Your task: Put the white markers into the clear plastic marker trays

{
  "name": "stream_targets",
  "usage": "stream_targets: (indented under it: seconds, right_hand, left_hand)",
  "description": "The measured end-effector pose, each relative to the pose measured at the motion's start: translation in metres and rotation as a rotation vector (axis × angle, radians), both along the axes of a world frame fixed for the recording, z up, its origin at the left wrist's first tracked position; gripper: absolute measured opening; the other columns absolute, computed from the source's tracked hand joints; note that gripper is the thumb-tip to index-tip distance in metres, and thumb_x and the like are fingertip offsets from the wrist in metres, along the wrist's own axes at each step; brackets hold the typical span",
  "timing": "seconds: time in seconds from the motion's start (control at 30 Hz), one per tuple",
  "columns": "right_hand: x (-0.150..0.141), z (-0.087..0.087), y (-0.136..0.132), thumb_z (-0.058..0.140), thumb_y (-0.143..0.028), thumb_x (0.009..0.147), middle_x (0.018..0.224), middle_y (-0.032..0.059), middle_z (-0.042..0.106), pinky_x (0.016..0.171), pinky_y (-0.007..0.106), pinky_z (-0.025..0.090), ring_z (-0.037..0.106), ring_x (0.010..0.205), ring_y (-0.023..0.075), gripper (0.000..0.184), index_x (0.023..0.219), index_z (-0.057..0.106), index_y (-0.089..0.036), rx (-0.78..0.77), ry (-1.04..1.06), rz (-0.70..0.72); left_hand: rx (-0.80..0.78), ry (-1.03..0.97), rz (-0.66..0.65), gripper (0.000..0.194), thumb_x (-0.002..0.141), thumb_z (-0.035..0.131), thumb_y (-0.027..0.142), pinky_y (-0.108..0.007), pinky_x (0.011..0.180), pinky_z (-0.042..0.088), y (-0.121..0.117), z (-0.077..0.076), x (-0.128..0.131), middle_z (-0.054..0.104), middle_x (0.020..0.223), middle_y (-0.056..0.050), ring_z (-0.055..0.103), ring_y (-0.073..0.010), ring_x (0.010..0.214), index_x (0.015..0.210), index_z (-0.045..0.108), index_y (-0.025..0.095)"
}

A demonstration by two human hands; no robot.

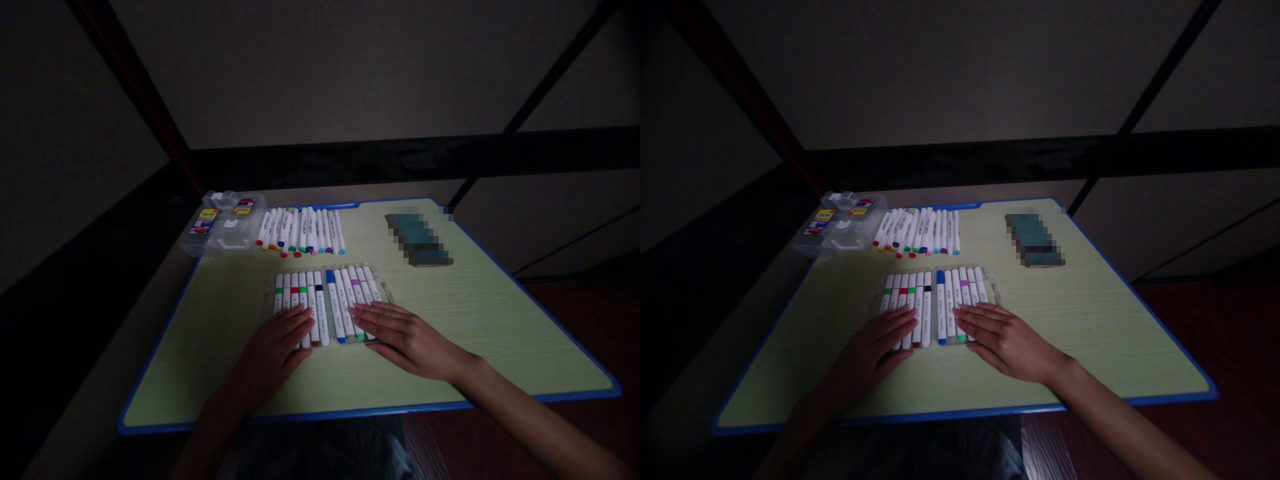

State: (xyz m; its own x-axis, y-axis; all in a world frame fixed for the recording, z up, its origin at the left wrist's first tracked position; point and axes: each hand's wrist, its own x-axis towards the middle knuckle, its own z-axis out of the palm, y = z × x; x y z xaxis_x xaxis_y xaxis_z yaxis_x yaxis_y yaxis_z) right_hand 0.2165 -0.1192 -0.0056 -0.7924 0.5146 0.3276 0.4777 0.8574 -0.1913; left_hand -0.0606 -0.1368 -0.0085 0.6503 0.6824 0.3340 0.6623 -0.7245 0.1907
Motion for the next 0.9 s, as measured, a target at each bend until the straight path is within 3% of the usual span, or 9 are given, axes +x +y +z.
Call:
stream_targets:
  seconds: [0.7,0.8,0.9]
  right_hand:
    - [0.001,-0.001,0.000,0.040,-0.024,0.090,0.128,0.0101,0.051,0.099,0.041,0.042,0.044,0.121,0.0187,0.037,0.124,0.047,-0.011,0.018,-0.045,0.005]
    - [0.001,-0.001,0.001,0.041,-0.024,0.089,0.129,0.0100,0.050,0.100,0.041,0.042,0.044,0.122,0.0186,0.037,0.124,0.047,-0.011,0.028,-0.036,0.007]
    - [0.002,-0.002,0.001,0.042,-0.025,0.089,0.129,0.0098,0.050,0.100,0.041,0.041,0.043,0.122,0.0182,0.038,0.124,0.047,-0.012,0.026,-0.038,0.009]
  left_hand:
    - [0.073,-0.111,-0.030,0.031,0.084,0.051,0.021,-0.041,0.094,0.046,0.000,-0.005,0.001,0.057,0.120,-0.009,0.050,-0.0191,0.115,0.114,0.052,0.015]
    - [-0.017,-0.165,-0.007,0.030,0.083,0.052,0.020,-0.040,0.093,0.046,-0.001,0.000,0.002,0.059,0.118,-0.008,0.052,-0.0189,0.113,0.112,0.055,0.017]
    - [-0.232,-0.225,0.086,0.028,0.082,0.051,0.024,-0.035,0.089,0.050,0.001,0.016,-0.002,0.061,0.114,-0.006,0.057,-0.0177,0.105,0.109,0.058,0.018]
